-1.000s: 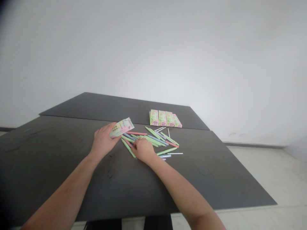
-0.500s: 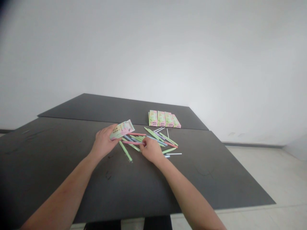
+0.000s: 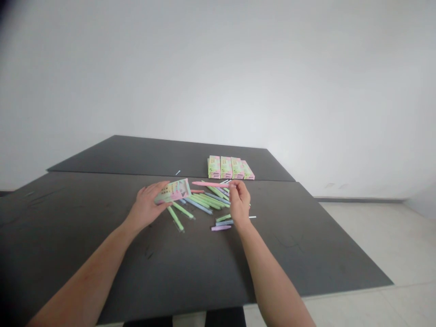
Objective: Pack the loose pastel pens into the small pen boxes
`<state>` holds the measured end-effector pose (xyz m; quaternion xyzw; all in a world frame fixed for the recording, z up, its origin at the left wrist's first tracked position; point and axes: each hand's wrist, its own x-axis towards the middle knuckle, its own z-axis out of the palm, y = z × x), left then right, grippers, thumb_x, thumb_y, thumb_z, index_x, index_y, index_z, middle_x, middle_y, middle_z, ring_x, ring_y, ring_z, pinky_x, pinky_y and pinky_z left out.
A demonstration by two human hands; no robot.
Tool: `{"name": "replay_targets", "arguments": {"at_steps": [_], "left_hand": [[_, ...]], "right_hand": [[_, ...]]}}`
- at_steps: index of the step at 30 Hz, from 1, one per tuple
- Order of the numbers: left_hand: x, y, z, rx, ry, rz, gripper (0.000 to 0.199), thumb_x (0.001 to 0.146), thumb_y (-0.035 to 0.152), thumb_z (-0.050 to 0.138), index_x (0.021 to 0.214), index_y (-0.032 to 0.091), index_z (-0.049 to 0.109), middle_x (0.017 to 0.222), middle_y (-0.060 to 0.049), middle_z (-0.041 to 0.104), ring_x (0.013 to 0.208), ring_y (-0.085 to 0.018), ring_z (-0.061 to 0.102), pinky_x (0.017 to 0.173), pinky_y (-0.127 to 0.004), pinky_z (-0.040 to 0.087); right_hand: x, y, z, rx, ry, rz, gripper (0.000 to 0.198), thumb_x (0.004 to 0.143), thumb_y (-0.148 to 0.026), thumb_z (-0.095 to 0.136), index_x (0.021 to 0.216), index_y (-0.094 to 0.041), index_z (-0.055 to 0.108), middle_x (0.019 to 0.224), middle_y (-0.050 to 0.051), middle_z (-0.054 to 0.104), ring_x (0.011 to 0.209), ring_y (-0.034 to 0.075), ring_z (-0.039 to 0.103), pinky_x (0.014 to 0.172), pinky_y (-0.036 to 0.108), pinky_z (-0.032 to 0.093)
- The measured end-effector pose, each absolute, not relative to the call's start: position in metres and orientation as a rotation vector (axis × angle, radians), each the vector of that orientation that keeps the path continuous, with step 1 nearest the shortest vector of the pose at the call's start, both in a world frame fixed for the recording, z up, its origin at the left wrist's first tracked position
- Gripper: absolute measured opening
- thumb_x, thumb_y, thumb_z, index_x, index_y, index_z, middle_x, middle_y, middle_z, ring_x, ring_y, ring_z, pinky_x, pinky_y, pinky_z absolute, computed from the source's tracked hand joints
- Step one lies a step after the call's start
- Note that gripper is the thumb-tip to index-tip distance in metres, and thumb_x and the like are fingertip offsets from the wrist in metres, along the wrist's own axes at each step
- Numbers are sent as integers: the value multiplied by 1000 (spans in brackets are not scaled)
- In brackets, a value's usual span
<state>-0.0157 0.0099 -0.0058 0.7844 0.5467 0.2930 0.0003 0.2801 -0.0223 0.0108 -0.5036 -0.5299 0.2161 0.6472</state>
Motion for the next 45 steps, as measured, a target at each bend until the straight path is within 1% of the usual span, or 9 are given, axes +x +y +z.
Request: {"name": "replay_targets", "arguments": {"at_steps": [3,7,11,15,24,32,38,45], "left_hand": [[-15,9,-6,2477,1698,898,54,81,30,61,133,24,48,137,-11,56,127,-29,49,109,-55,27],[-14,8,-4,2508,1676,899,55,82,32,61,134,25,47,136,-10,56,126,-29,50,110,-55,27],[-14,8,-4,2538,1675,899,54,82,33,60,134,25,47,136,-10,56,126,-29,50,109,-54,27],[-15,8,-5,2576,1658,887,54,82,32,60,134,25,47,136,-10,57,126,-29,50,110,-55,26],[-13,6,-4,2626,1636,880,54,82,29,59,134,25,48,135,-10,58,126,-29,50,110,-57,24],[-13,5,-2,2625,1633,880,55,81,29,59,135,24,47,135,-11,57,127,-29,49,111,-57,24],[-13,6,-3,2611,1633,856,54,82,30,58,135,25,47,136,-12,56,127,-28,49,111,-56,23],[-11,5,-2,2596,1622,849,54,82,30,59,134,25,48,136,-11,56,126,-29,50,110,-56,25]], "right_hand": [[277,-29,16,-1068,-1154,498,19,88,-37,50,85,-20,57,55,-7,41,47,11,38,45,22,31],[270,-36,18,-1071,-1314,361,17,90,-33,50,89,-19,60,64,-3,49,56,12,44,54,25,36],[266,-40,20,-1101,-1458,234,15,91,-28,49,92,-19,61,71,-1,55,62,13,48,61,26,38],[265,-42,22,-1126,-1539,201,14,92,-25,48,94,-19,61,71,-1,57,62,14,50,62,27,39],[262,-48,29,-1091,-1736,79,15,92,-22,47,98,-19,60,79,2,62,67,15,56,65,27,42],[265,-44,27,-1167,-1676,96,15,91,-24,48,96,-19,62,78,2,63,65,15,56,64,27,43],[264,-44,27,-1171,-1575,91,16,92,-25,47,96,-19,62,75,1,62,65,15,54,64,27,42],[262,-43,25,-1176,-1577,66,17,92,-26,47,97,-20,62,79,2,65,67,16,57,64,28,44]]}}
